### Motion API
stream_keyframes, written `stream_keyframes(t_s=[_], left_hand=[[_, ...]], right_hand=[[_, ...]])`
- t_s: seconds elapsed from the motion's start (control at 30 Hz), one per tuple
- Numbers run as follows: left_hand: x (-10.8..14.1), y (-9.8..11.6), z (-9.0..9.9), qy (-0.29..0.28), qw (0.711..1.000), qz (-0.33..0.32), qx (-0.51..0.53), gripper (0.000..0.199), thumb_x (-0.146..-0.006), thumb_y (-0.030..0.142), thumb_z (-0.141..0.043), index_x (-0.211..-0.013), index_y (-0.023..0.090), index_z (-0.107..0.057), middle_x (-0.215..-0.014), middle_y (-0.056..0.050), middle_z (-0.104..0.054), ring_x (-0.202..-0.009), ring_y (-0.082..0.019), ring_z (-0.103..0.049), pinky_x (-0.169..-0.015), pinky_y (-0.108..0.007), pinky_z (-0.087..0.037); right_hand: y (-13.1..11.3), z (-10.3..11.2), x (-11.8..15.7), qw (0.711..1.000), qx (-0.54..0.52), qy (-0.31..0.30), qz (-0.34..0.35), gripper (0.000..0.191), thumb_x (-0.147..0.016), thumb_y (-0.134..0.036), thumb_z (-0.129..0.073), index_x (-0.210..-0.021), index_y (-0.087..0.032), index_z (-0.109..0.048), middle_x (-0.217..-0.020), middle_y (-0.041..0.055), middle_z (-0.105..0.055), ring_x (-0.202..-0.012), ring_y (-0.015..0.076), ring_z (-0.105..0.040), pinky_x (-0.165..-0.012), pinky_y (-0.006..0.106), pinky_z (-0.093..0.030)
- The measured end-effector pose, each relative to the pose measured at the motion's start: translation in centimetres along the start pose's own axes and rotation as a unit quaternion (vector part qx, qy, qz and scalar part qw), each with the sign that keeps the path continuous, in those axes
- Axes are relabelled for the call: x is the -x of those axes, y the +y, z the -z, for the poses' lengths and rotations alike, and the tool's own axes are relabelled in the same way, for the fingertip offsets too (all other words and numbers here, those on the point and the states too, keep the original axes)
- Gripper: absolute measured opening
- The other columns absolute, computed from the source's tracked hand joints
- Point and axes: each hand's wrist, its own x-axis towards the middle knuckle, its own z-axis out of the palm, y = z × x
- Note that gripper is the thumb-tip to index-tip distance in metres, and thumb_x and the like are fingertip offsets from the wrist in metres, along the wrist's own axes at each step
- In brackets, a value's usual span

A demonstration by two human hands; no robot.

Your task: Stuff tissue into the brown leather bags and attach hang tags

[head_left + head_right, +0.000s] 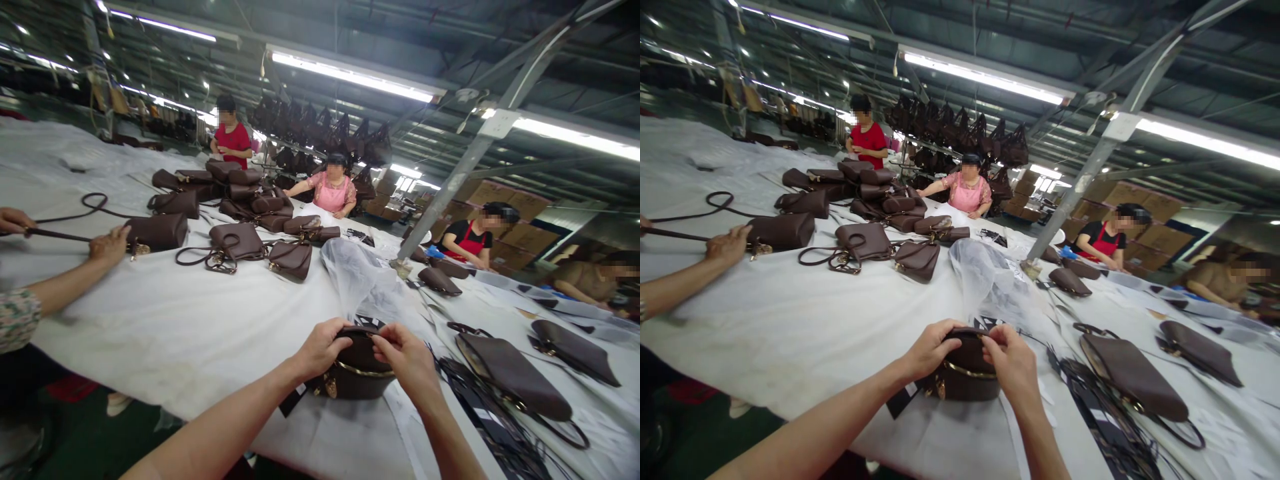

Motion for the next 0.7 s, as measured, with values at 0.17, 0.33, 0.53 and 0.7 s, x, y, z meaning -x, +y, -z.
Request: stream_keyframes(t_s=[0.17, 0.33, 0.53, 0.7], left_hand=[[-0.4, -0.2, -0.5, -0.017, 1.000, -0.018, 0.005, 0.029, -0.080, 0.015, -0.055, -0.108, 0.017, -0.061, -0.105, -0.006, -0.067, -0.098, -0.021, -0.061, -0.089, -0.032, -0.046], [-0.5, -1.1, -0.8, 0.014, 0.997, -0.033, 0.065, 0.054, -0.076, 0.019, -0.065, -0.127, 0.018, -0.047, -0.118, -0.008, -0.062, -0.105, -0.022, -0.059, -0.093, -0.032, -0.044], [0.1, -1.8, -0.7, 0.019, 0.990, 0.040, 0.132, 0.035, -0.074, 0.030, -0.071, -0.105, 0.015, -0.063, -0.096, -0.003, -0.066, -0.090, -0.020, -0.059, -0.082, -0.029, -0.045], [-0.7, -1.9, 0.4, -0.080, 0.979, 0.050, 0.179, 0.041, -0.068, 0.029, -0.077, -0.104, 0.013, -0.066, -0.094, -0.004, -0.068, -0.090, -0.022, -0.060, -0.082, -0.031, -0.045]], right_hand=[[-1.3, -2.1, -0.4, 0.988, -0.120, -0.071, -0.061, 0.036, -0.055, -0.044, -0.079, -0.068, -0.019, -0.057, -0.055, -0.0031, -0.061, -0.052, 0.0157, -0.064, -0.050, 0.027, -0.057], [-3.1, -4.6, 0.0, 0.987, -0.098, -0.106, -0.065, 0.032, -0.061, -0.044, -0.072, -0.068, -0.021, -0.053, -0.051, -0.0040, -0.060, -0.045, 0.0136, -0.059, -0.045, 0.025, -0.052], [-3.2, -1.0, -0.2, 0.977, 0.138, -0.091, 0.136, 0.036, -0.074, -0.037, -0.066, -0.106, -0.021, -0.062, -0.096, 0.0062, -0.071, -0.086, 0.0234, -0.067, -0.072, 0.035, -0.054], [-1.5, 2.9, 0.4, 0.881, 0.411, -0.148, 0.181, 0.059, -0.065, -0.035, -0.079, -0.119, -0.020, -0.060, -0.119, 0.0122, -0.066, -0.109, 0.0310, -0.060, -0.087, 0.039, -0.045]])
